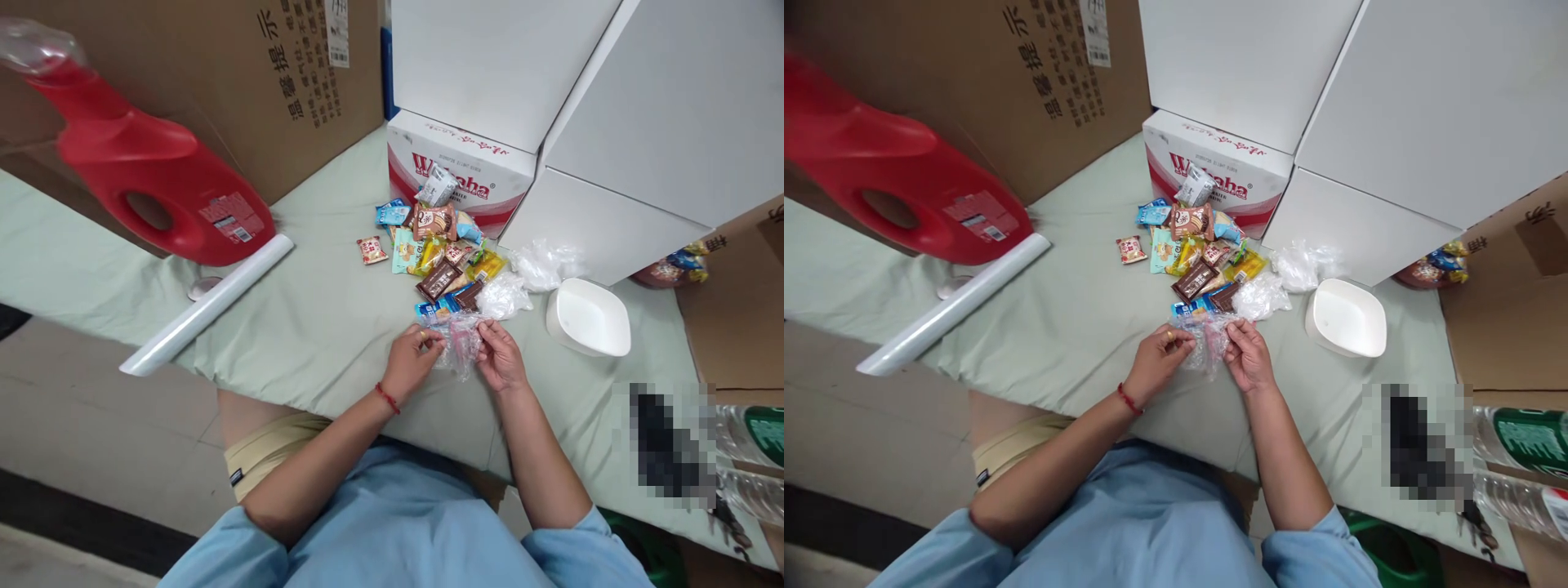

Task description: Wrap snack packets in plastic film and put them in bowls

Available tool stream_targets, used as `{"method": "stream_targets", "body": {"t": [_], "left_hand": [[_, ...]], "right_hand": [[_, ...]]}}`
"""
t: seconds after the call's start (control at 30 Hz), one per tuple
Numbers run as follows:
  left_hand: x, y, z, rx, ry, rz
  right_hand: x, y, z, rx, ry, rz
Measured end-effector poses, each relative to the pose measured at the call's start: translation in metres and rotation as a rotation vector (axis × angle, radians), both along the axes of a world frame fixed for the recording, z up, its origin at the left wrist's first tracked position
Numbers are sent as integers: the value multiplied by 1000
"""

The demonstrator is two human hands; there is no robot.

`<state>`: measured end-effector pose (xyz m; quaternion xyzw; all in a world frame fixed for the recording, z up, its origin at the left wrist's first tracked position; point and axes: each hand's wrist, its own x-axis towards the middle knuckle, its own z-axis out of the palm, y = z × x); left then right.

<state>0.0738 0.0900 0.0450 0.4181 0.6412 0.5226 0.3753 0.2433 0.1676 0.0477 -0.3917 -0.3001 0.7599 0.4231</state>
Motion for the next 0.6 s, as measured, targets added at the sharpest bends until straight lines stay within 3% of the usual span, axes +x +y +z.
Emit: {"method": "stream_targets", "body": {"t": [0.1, 0.27, 0.47, 0.6], "left_hand": [[-11, -1, 4, 105, -134, -59], [-44, -31, 24, 274, -157, -270], [-63, -57, 32, 159, -170, -329], [-58, -55, 29, 158, 1, -426]], "right_hand": [[2, 5, -4, 34, -8, -69], [10, 13, -8, 54, -14, -137], [9, 9, 1, 135, 0, -88], [6, 2, 9, 205, -10, 95]]}}
